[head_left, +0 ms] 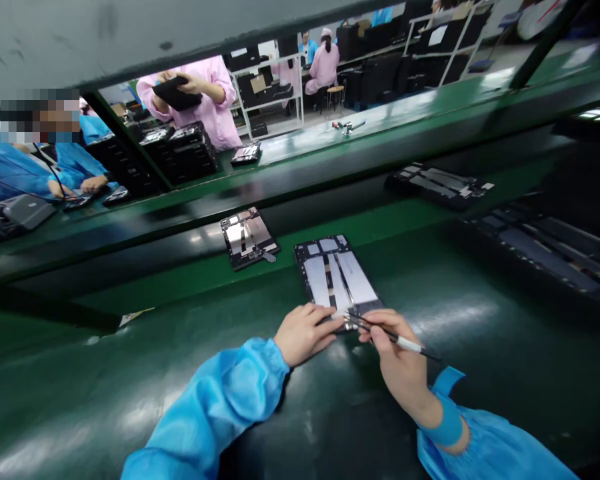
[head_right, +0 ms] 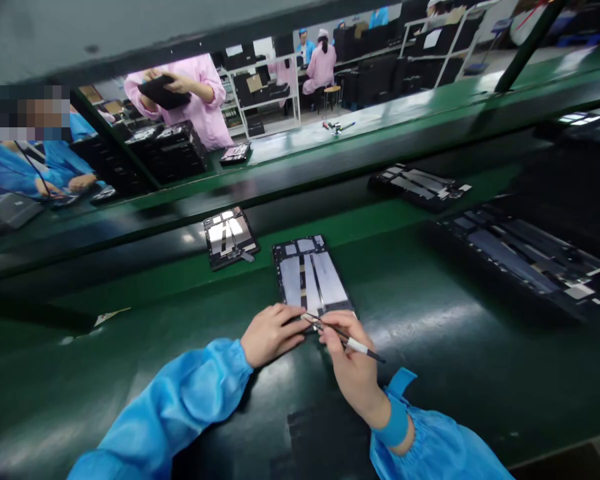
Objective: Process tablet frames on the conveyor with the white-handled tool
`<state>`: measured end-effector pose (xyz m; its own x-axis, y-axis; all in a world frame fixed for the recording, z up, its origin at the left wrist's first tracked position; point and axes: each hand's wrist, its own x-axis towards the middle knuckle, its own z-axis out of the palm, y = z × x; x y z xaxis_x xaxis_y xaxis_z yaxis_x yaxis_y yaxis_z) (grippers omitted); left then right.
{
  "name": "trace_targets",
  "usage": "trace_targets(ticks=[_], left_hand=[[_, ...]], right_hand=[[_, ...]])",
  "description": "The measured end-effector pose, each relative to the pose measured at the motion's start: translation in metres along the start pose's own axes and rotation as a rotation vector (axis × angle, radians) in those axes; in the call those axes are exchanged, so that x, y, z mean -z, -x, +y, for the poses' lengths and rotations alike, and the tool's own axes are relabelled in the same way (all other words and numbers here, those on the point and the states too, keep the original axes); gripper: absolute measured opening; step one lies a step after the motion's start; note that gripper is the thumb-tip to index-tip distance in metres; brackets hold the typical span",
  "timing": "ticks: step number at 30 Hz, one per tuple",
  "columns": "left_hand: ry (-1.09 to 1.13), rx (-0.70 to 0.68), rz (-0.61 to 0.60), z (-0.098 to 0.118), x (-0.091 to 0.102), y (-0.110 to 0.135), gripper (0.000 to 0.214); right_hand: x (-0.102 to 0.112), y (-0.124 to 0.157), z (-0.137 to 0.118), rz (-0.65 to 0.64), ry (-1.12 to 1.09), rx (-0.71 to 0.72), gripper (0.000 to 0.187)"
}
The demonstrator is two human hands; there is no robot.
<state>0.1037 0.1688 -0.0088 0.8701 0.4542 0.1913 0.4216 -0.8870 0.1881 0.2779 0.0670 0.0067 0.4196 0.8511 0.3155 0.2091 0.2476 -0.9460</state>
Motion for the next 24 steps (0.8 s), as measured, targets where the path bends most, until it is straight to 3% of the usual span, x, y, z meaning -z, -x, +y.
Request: trace_targets(ticks=[5, 7, 9, 12, 16, 18, 21, 24], left_hand=[[-0.046, 0.227, 0.078, -0.065, -0.008, -0.082, 0.033], [-0.056, 0.311, 0.100, -0.089, -0.007, -0.102, 0.032], [-0.067, 0.396, 0.119, -0.110, -0.001, -0.106, 0.032], [-0.103, 0.630, 0.192, -0.144, 0.023, -0.085, 0.035], [-0.130, 1.114, 0.306, -0.193, 0.067, -0.028, 0.035], [-0.080, 1.287, 0.314, -0.210, 0.081, -0.002, 0.036], [0.049, 1.427, 0.307, -0.222, 0.087, 0.022, 0.035], [0.176, 1.479, 0.349, -0.223, 0.083, 0.030, 0.034]], right_hand=[[-0.011, 0.000, 0.013, -0.243, 0.071, 0.003, 0.011], [-0.017, -0.001, 0.018, -0.322, 0.106, 0.031, 0.012], [-0.022, -0.002, 0.022, -0.367, 0.119, 0.031, 0.014], [-0.029, -0.004, 0.027, -0.392, 0.121, 0.014, 0.017], [-0.034, -0.003, 0.035, -0.407, 0.120, 0.036, 0.018], [-0.035, -0.002, 0.039, -0.404, 0.117, 0.069, 0.017], [-0.035, -0.001, 0.046, -0.389, 0.114, 0.091, 0.016], [-0.036, 0.000, 0.054, -0.347, 0.099, 0.040, 0.018]])
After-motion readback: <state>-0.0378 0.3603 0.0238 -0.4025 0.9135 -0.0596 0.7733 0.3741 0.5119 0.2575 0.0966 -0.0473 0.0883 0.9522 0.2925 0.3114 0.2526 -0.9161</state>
